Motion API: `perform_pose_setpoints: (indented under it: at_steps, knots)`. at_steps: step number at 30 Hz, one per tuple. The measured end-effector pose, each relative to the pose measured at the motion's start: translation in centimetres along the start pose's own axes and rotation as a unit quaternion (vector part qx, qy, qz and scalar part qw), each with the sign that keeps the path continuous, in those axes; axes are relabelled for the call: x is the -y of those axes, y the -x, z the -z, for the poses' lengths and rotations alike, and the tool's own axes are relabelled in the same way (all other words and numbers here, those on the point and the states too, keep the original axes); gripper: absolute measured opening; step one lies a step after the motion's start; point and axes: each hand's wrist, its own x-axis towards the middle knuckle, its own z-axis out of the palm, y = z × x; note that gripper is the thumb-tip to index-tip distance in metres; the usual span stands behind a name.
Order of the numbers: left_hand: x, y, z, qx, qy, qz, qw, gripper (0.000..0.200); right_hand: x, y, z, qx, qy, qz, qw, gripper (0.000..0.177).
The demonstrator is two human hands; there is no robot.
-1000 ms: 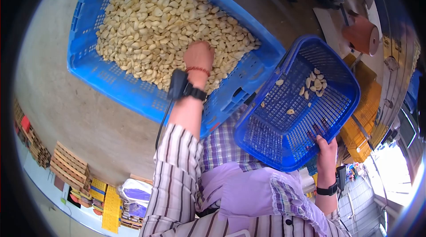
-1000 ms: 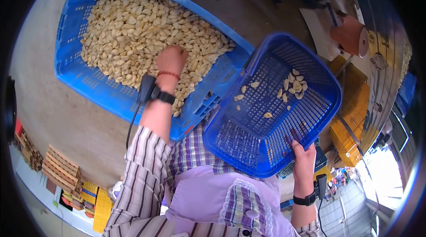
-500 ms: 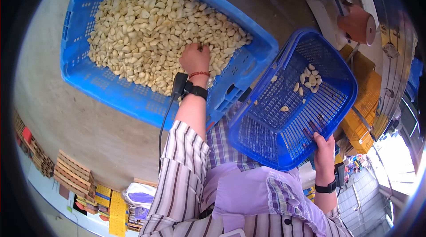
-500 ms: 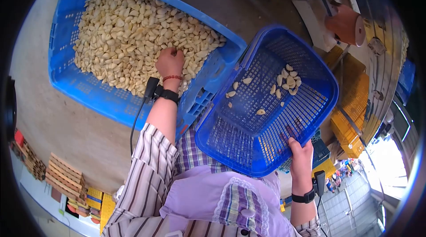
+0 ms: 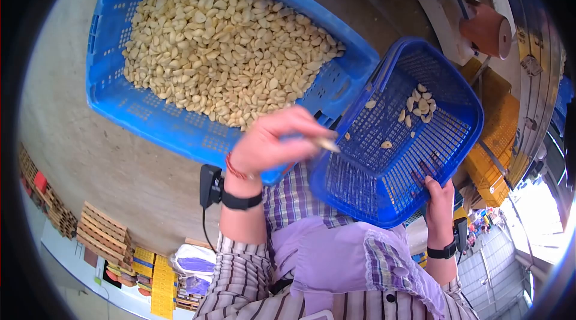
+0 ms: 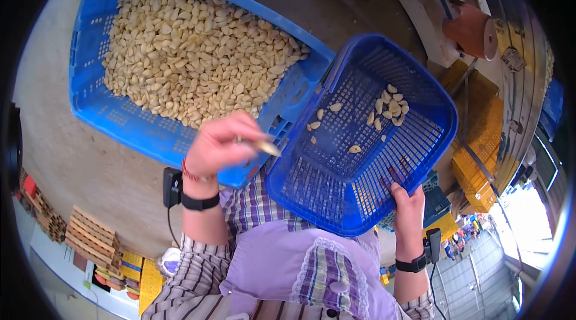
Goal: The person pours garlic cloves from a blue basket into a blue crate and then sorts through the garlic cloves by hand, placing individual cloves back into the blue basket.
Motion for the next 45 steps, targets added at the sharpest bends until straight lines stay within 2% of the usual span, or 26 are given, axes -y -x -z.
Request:
perform_pose_setpoints:
  at_steps: [1,3,4,5,6,7,9,11,13,14,16,20,22,24,25,27,29,30,32,33,35,39,41,42,44,45]
  knots:
    - [-1.8,-1.0,-1.1,0.106,-0.083,-0.006,0.991,0.043,0.1,0.0,-0.1,0.002,-0.002,0.004,1.000,0.042]
    - [-2.8,-1.1,-1.2,0.020,-0.072,0.200,0.977,0.035,0.4,0.1,-0.4,-0.001,0.004,0.007,1.000,0.042]
    - [-1.0,-1.2,0.5,-0.156,-0.142,0.221,0.952,0.034,0.5,0.2,-0.4,-0.004,0.010,0.010,1.000,0.042]
    - [2.5,-1.1,3.5,-0.328,-0.206,0.233,0.892,0.034,0.5,0.2,-0.3,-0.005,0.010,0.012,1.000,0.042]
    - [6.8,-0.1,7.3,-0.460,-0.312,0.210,0.804,0.037,0.5,0.2,-0.2,-0.007,0.006,0.015,1.000,0.042]
    - [11.4,1.0,10.9,-0.576,-0.407,0.181,0.686,0.040,0.4,0.3,-0.2,-0.009,0.002,0.016,1.000,0.042]
    - [19.4,1.2,15.0,-0.722,-0.315,0.140,0.600,0.042,0.3,0.2,0.0,-0.009,0.004,0.015,1.000,0.042]
    - [17.2,-3.8,11.8,-0.759,-0.283,0.109,0.575,0.038,0.2,-0.2,0.1,-0.003,0.014,0.011,1.000,0.042]
    - [18.7,-6.2,10.8,-0.653,-0.221,0.027,0.724,0.038,0.1,-0.3,0.1,-0.004,0.011,0.013,1.000,0.040]
    - [17.9,-7.5,8.2,-0.597,-0.318,0.027,0.735,0.036,-0.1,-0.5,0.4,-0.002,0.024,0.004,1.000,0.039]
    - [16.5,-9.0,3.8,-0.470,-0.488,0.053,0.734,0.035,0.7,-0.3,-0.1,0.008,0.024,-0.001,1.000,0.041]
    - [14.1,-3.6,0.7,-0.242,-0.569,0.065,0.783,0.038,1.0,-0.2,-0.5,0.013,0.026,0.014,0.999,0.041]
    - [12.8,-0.2,0.4,-0.175,-0.571,0.136,0.791,0.038,1.6,-0.4,-0.6,0.004,0.022,0.020,1.000,0.039]
    - [11.6,3.3,0.6,-0.122,-0.520,0.195,0.822,0.036,1.9,-0.4,-0.3,0.014,0.024,0.021,0.999,0.040]
    - [9.7,4.5,0.6,-0.074,-0.519,0.260,0.811,0.037,2.0,-0.4,-0.2,0.011,0.023,0.019,0.999,0.040]
    - [7.2,6.7,1.0,-0.060,-0.527,0.274,0.802,0.038,2.2,-0.7,-0.1,0.011,0.027,-0.009,1.000,0.040]
    - [5.4,7.7,2.1,-0.024,-0.494,0.381,0.781,0.035,2.3,-0.8,-0.4,0.001,0.026,-0.018,1.000,0.040]
    - [4.9,7.8,2.8,-0.022,-0.494,0.381,0.781,0.035,2.0,-0.9,-0.2,0.002,0.026,-0.002,1.000,0.040]
    - [4.4,7.4,4.1,-0.127,-0.503,0.359,0.776,0.032,1.6,-0.9,-0.1,0.000,0.026,0.013,1.000,0.041]
    - [4.6,6.8,4.6,-0.125,-0.503,0.359,0.777,0.032,1.6,-0.9,0.0,-0.001,0.031,0.014,0.999,0.041]
    - [5.3,5.1,6.2,-0.333,-0.508,0.286,0.741,0.030,1.5,-0.8,-0.1,-0.004,0.035,0.015,0.999,0.041]
    - [8.7,0.6,9.5,-0.399,-0.412,0.215,0.790,0.027,1.2,-0.6,-0.1,-0.004,0.038,0.014,0.999,0.041]
    - [10.4,-1.6,10.4,-0.419,-0.438,0.069,0.793,0.025,1.1,-0.3,0.3,-0.004,0.042,0.013,0.999,0.041]
    - [10.7,-1.9,11.0,-0.417,-0.437,0.068,0.794,0.025,1.0,-0.3,0.4,-0.004,0.046,0.014,0.999,0.042]
    - [10.9,-1.6,12.4,-0.583,-0.373,0.067,0.719,0.025,0.6,-0.3,0.5,-0.006,0.049,0.015,0.999,0.042]
    - [10.9,-1.2,12.6,-0.582,-0.375,0.066,0.719,0.025,0.5,-0.2,0.6,-0.009,0.060,0.016,0.998,0.041]
